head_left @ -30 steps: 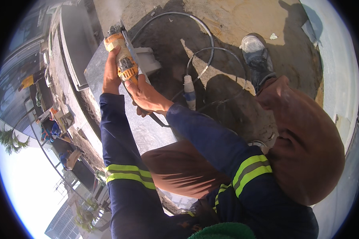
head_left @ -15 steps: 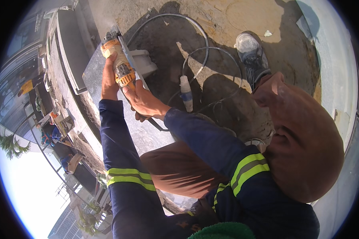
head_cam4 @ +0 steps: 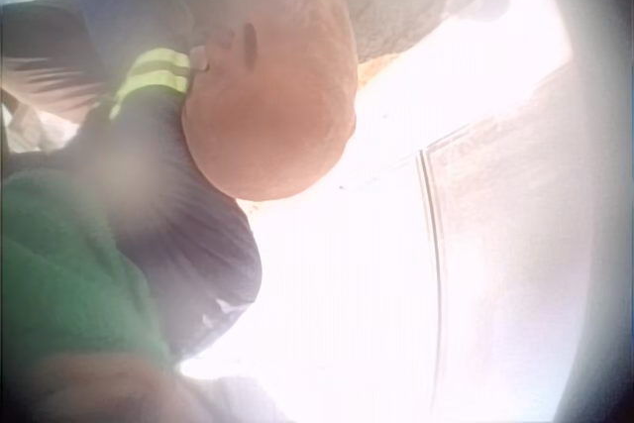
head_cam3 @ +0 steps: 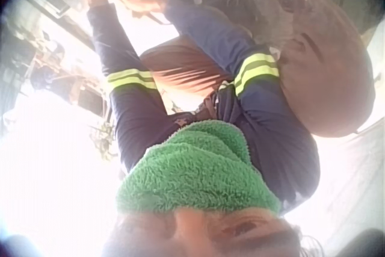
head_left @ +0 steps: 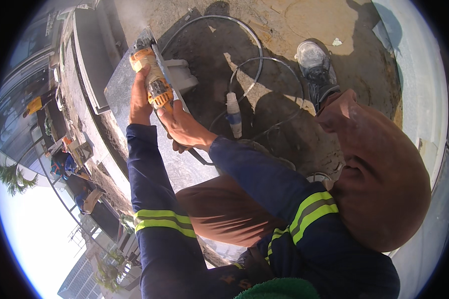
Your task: The person uses an angle grinder to cut a large rectangular stone slab. They hold the tool with both hands and guide it along the slab's surface, creating a cut line while dust is generated.
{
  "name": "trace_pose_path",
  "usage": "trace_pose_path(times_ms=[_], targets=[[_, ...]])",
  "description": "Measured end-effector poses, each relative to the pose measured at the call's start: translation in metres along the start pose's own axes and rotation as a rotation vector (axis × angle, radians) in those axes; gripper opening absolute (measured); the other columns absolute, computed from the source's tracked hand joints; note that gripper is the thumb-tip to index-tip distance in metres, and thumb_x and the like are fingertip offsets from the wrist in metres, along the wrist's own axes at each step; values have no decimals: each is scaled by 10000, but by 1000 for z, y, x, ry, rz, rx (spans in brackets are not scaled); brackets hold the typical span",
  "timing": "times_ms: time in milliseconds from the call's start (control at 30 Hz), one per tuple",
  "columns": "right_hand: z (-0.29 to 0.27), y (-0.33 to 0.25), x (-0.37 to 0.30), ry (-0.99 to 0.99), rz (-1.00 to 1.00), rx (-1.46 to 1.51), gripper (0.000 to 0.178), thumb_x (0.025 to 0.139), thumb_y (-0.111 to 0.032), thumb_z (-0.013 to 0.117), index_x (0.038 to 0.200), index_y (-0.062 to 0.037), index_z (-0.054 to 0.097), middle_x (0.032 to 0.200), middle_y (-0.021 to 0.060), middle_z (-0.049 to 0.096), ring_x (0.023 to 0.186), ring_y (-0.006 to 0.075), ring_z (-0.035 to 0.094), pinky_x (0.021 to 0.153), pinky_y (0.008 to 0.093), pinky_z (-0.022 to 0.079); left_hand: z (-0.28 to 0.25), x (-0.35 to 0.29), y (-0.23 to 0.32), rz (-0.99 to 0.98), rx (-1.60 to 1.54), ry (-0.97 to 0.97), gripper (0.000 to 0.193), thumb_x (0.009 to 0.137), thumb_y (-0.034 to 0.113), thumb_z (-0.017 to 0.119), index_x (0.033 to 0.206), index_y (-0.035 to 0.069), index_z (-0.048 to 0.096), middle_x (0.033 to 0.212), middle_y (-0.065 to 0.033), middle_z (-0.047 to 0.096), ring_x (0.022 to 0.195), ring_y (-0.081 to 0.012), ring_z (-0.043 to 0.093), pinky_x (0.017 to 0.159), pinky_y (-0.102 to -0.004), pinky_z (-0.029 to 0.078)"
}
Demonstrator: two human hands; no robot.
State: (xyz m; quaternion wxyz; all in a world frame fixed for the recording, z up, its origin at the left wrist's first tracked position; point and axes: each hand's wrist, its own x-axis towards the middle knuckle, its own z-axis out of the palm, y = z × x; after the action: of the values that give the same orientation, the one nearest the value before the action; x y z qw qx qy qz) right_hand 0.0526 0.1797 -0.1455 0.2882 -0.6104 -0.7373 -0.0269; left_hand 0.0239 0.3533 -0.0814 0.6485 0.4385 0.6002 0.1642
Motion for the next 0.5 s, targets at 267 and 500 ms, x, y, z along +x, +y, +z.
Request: trace_pose_path(times_ms=[267,500], targets=[[-34,17,0,-12,-57,-26,351,954,-266,556,1002,28,742,1074,147,554,1029,275,471,835,473,438,-6,-3,0,26,-3,-2,477,1017,372,641,1295,-9,570,1002,-122,693,816,-218,718,715,-365,616],[-16,15,-2,34,18,31,345,990,-228,542,1095,53,712,1046,138,546,857,281,488,834,438,429,-8,8,-2,19,-16,-23,464,1021,367,641,1286,-9,580,996,-114,695,812,-214,717,719,-362,613]])
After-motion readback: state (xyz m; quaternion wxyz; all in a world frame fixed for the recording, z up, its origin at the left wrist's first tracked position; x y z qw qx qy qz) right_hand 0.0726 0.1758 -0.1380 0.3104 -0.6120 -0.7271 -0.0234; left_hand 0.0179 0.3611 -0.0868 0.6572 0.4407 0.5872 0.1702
